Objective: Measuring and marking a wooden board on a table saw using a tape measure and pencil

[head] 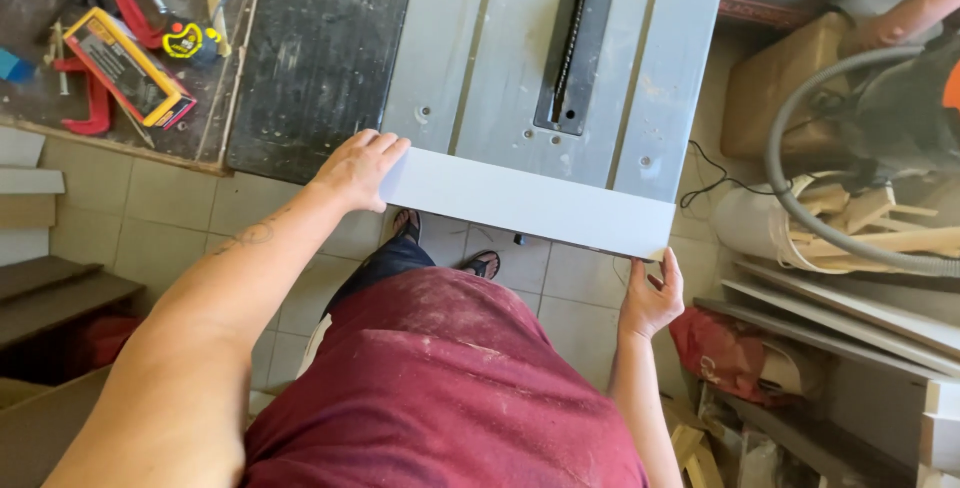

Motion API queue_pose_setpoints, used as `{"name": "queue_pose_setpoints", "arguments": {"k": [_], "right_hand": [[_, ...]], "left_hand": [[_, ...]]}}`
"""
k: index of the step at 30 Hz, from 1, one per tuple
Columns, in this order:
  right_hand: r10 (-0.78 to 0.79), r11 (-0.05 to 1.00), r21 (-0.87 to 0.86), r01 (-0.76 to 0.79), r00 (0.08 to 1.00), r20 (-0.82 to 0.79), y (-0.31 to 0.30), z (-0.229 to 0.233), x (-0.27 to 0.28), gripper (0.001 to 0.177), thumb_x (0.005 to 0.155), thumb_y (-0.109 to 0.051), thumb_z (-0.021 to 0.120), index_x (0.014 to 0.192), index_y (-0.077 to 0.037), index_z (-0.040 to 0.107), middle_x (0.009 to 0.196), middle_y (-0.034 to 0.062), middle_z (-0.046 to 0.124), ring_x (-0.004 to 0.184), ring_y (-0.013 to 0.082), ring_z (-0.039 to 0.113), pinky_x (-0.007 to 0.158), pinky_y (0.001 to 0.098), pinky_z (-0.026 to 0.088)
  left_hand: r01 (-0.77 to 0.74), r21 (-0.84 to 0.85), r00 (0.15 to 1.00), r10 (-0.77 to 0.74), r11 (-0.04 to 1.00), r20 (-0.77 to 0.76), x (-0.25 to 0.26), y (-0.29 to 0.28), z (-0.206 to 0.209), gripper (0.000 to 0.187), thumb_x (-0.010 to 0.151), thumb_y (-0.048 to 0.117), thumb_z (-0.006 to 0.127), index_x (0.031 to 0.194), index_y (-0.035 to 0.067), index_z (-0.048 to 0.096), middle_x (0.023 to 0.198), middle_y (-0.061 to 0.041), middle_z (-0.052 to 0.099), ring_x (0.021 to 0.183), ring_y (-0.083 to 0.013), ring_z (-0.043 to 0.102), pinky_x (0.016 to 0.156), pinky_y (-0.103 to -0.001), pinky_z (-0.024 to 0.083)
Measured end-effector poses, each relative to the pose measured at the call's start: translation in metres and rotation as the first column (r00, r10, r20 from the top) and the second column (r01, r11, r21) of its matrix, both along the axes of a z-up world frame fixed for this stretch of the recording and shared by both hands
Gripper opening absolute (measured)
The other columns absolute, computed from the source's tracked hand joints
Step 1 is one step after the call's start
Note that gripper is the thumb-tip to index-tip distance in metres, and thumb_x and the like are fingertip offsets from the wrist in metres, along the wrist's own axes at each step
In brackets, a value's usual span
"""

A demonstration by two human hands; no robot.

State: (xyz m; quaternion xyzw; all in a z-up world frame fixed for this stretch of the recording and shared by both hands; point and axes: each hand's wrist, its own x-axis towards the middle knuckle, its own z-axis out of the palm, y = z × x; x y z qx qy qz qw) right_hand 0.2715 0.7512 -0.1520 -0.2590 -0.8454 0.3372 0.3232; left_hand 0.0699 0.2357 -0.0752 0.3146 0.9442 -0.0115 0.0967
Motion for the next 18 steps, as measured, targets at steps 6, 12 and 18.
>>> {"name": "queue_pose_setpoints", "arguments": {"k": [6,12,18], "right_hand": [[0.007,1.0,0.001,-0.007,1.0,0.003,0.0,-0.001,0.001,0.062,0.075,-0.008,0.101,0.132,-0.004,0.076,0.116,0.0172,0.078,0.108,0.0302,0.075,0.071,0.032,0.065],[-0.014,1.0,-0.017,0.014,1.0,-0.016,-0.006,0.003,-0.001,0.061,0.076,-0.006,0.099,0.131,-0.004,0.075,0.118,0.0187,0.077,0.11,0.0322,0.074,0.073,0.0342,0.065],[0.005,0.998,-0.055,-0.006,1.0,-0.015,-0.002,0.006,-0.002,0.064,0.079,-0.008,0.096,0.137,-0.012,0.071,0.124,0.0079,0.074,0.112,0.0231,0.072,0.08,0.0304,0.062]], "left_hand": [[0.002,0.001,0.999,-0.002,1.0,0.035,0.0,-0.002,-0.001,0.118,0.047,0.038,0.085,0.156,0.012,0.048,0.137,-0.008,0.062,0.129,-0.0325,0.06,0.114,-0.041,0.048],[-0.007,-0.025,0.999,0.008,1.0,0.037,0.005,0.0,0.006,0.124,0.05,0.038,0.089,0.162,0.011,0.042,0.145,-0.011,0.058,0.139,-0.033,0.053,0.121,-0.043,0.043],[0.0,-0.059,0.987,0.01,0.998,0.161,-0.008,0.0,0.026,0.122,0.042,0.054,0.082,0.157,0.025,0.052,0.141,-0.001,0.065,0.129,-0.0288,0.063,0.097,-0.044,0.059]]}}
